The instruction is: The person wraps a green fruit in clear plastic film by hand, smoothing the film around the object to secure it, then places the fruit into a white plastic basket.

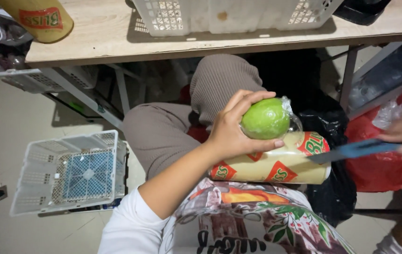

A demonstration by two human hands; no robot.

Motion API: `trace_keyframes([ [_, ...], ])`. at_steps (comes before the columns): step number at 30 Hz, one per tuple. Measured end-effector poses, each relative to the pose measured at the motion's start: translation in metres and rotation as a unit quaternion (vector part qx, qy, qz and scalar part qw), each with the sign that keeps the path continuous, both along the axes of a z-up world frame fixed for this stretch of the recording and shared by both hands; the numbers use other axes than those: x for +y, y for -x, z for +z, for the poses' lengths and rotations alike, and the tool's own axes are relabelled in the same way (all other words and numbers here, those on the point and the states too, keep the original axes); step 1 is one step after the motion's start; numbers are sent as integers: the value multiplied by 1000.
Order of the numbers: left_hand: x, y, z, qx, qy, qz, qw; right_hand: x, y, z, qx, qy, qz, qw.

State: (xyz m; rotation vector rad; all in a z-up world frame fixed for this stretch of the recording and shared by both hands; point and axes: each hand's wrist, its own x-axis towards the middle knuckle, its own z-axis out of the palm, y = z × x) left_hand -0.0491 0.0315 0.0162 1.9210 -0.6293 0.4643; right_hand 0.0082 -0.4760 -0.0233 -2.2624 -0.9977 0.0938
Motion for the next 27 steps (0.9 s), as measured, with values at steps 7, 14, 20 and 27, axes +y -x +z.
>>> trace_keyframes([
  [7, 7, -5, 13, 28, -39, -54, 997, 188, -16, 33, 106, -58, 124, 985],
  [14, 13, -2, 67, 39, -142, -132, 980, 254, -39, 0, 131, -140, 151, 970],
  [20, 5, 14, 98, 12, -129, -117, 985, 271, -33, -4, 65, -198, 69, 976],
  [27, 18, 18, 66, 186, 269, -239, 914, 201, -27, -17, 125, -408, -244, 871],
])
